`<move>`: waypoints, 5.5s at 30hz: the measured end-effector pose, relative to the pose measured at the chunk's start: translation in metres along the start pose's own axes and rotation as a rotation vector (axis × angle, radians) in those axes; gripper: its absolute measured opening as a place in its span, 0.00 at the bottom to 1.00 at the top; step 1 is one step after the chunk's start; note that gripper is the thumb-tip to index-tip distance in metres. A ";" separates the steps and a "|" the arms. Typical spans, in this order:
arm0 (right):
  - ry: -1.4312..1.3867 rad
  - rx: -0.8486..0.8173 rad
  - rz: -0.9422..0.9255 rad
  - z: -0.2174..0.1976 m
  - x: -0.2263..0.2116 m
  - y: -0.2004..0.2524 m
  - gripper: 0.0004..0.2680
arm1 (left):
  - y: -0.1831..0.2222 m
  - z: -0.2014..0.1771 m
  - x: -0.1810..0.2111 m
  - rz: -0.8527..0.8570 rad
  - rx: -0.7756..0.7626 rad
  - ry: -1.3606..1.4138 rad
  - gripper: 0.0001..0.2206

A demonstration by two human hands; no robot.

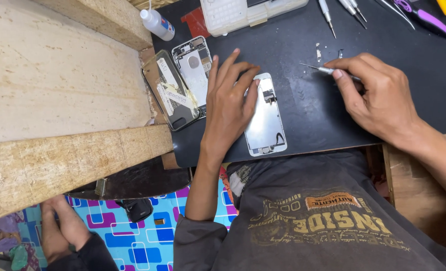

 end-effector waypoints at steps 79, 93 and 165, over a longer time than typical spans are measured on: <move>-0.081 -0.456 0.092 0.056 -0.026 -0.092 0.06 | 0.090 -0.008 0.054 -0.503 -0.013 -0.142 0.40; -0.165 -0.066 0.170 -0.025 0.019 -0.054 0.01 | 0.051 0.012 0.066 -0.523 -0.140 -0.507 0.55; 0.320 -0.600 -0.066 0.042 0.017 -0.100 0.09 | 0.076 -0.012 0.045 -0.368 -0.225 -0.047 0.34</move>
Point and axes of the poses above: each hand's wrist, its own y-axis away from the middle knuckle, its own z-axis out of the palm, x = y × z, the point moved 3 cm from there along -y, towards the middle knuckle, and after that the axes turned 12 degrees about -y, right-handed, at the moved point
